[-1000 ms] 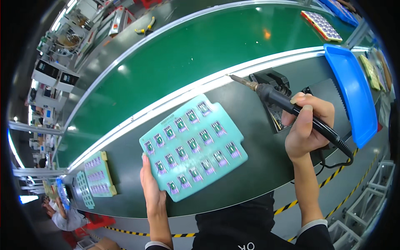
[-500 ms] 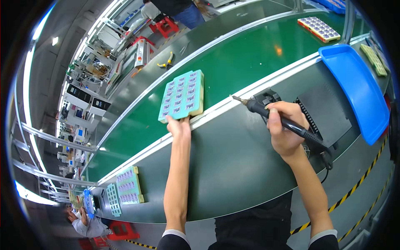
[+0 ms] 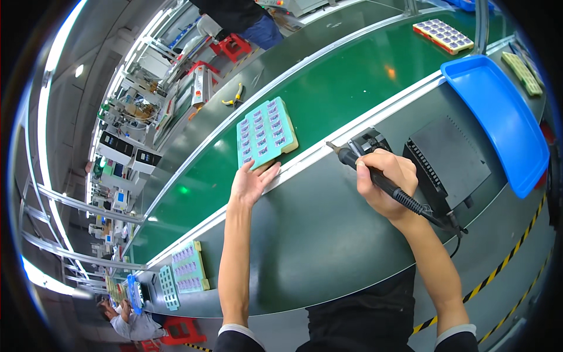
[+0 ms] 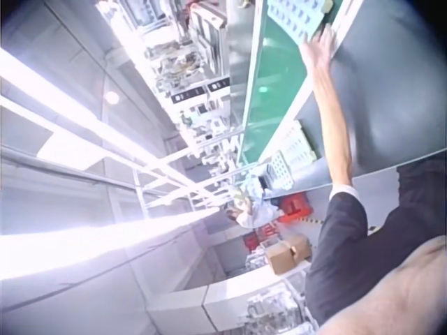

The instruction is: Soldering electronic components onto small circuit boards held in a tray.

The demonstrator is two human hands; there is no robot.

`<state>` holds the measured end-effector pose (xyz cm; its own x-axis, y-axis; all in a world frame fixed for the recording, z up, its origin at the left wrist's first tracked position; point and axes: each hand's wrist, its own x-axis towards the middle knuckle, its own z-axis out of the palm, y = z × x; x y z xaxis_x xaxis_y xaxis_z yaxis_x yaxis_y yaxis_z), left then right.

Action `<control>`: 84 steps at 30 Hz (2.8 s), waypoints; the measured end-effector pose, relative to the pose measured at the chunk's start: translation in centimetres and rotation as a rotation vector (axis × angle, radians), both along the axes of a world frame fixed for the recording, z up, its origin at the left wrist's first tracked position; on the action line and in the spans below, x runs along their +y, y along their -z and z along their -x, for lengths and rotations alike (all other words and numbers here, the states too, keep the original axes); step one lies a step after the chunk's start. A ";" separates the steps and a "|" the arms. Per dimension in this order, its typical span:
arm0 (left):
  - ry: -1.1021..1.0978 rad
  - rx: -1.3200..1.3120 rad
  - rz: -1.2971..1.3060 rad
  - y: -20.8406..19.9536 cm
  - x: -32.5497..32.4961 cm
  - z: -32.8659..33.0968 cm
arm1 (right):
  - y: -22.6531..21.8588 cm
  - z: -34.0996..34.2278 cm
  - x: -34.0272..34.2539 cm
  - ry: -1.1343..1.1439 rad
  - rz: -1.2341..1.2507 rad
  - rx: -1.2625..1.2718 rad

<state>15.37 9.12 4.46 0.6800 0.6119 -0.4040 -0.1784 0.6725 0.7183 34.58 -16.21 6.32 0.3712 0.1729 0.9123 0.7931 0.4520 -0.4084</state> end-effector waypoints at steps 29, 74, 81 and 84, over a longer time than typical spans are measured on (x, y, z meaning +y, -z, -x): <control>-0.775 0.081 -0.779 -4.8 1.2 9.4 | -0.7 0.5 -0.2 -0.023 0.060 -0.148; -0.399 1.112 -0.570 1.2 3.8 51.5 | 3.9 0.6 1.5 -0.019 0.177 -0.016; -0.101 0.881 -0.791 1.7 2.4 37.7 | 2.0 1.6 1.2 -0.077 0.069 -0.044; 0.063 0.805 -0.868 0.7 1.4 32.5 | 2.0 2.7 1.9 0.044 0.040 -0.033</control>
